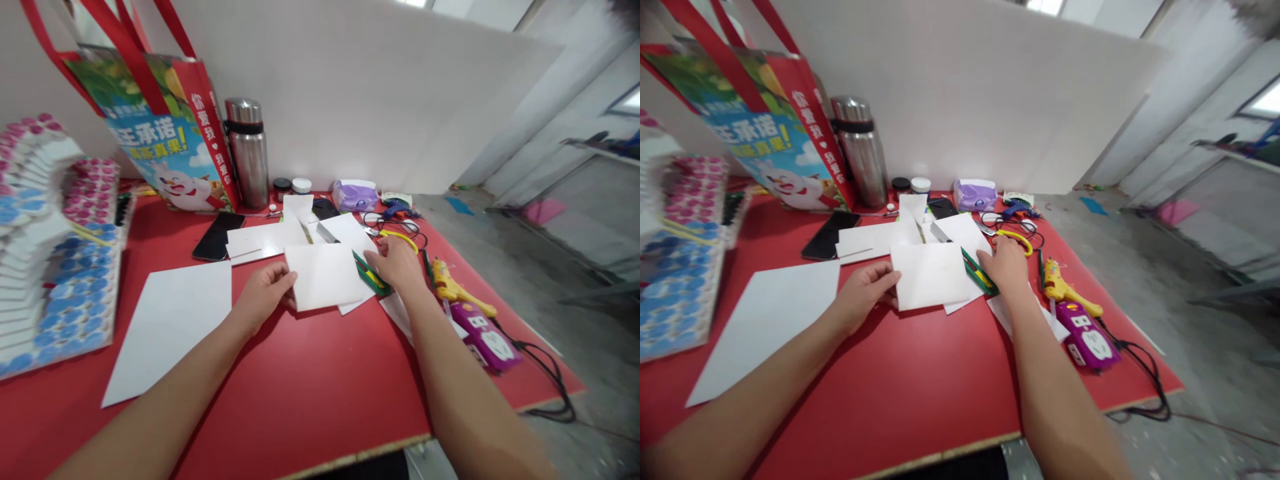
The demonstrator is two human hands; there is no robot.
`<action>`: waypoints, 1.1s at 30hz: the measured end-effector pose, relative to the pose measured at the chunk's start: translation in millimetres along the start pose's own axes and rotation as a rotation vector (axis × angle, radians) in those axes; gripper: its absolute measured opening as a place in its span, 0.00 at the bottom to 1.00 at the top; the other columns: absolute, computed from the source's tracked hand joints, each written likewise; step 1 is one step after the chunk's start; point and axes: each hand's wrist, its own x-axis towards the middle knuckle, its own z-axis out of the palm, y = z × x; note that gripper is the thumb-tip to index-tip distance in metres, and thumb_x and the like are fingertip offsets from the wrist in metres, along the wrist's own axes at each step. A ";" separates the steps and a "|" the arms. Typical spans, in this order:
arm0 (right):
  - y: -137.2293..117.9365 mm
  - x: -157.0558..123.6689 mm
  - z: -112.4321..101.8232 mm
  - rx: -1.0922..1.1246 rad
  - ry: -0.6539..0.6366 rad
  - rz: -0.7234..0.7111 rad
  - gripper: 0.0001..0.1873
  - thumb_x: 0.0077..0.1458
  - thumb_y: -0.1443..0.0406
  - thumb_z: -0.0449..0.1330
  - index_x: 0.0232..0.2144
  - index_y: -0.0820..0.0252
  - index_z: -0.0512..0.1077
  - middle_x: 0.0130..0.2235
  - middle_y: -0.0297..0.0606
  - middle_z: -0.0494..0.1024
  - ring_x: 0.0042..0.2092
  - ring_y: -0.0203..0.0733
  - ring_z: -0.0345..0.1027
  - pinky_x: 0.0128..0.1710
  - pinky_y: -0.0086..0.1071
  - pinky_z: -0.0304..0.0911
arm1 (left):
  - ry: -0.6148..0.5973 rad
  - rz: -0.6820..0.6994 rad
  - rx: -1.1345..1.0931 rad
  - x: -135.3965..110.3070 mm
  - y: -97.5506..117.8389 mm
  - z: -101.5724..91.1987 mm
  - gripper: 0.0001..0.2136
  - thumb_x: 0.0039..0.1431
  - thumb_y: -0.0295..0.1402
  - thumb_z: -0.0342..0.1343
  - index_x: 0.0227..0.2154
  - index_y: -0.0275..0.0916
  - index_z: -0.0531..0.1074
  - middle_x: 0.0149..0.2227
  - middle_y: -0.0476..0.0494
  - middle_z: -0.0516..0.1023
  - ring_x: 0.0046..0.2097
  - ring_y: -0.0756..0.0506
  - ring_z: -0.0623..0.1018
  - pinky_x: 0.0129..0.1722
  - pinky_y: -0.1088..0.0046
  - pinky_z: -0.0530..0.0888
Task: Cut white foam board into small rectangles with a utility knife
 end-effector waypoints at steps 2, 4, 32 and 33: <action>-0.5 -1.3 -3.5 -0.044 -0.040 0.036 0.25 0.59 0.55 0.62 0.52 0.67 0.73 0.48 0.53 0.81 0.50 0.56 0.74 0.45 0.39 0.64 | -0.007 0.006 -0.023 0.1 1.0 -0.1 0.13 0.56 0.38 0.66 0.38 0.37 0.73 0.27 0.47 0.78 0.25 0.47 0.78 0.24 0.70 0.79; -0.7 -2.6 -7.9 -0.100 -0.075 0.083 0.26 0.61 0.53 0.60 0.52 0.67 0.73 0.49 0.54 0.81 0.51 0.58 0.74 0.43 0.40 0.64 | -0.015 0.001 -0.042 0.3 2.3 -0.2 0.17 0.56 0.35 0.66 0.45 0.37 0.70 0.32 0.46 0.80 0.25 0.47 0.79 0.24 0.69 0.80; 5.1 4.9 0.7 0.214 -0.101 0.068 0.14 0.60 0.63 0.54 0.27 0.61 0.76 0.30 0.42 0.79 0.34 0.46 0.72 0.34 0.35 0.62 | -0.114 -0.053 -0.031 -1.2 6.1 0.4 0.24 0.52 0.34 0.68 0.50 0.36 0.68 0.36 0.40 0.83 0.31 0.43 0.83 0.31 0.66 0.81; 5.5 5.7 0.9 0.214 -0.092 0.071 0.13 0.60 0.64 0.54 0.28 0.61 0.76 0.30 0.42 0.79 0.34 0.46 0.72 0.34 0.35 0.62 | -0.118 -0.054 -0.041 -1.2 7.2 -0.3 0.24 0.51 0.35 0.69 0.50 0.35 0.68 0.35 0.41 0.83 0.30 0.44 0.82 0.30 0.67 0.81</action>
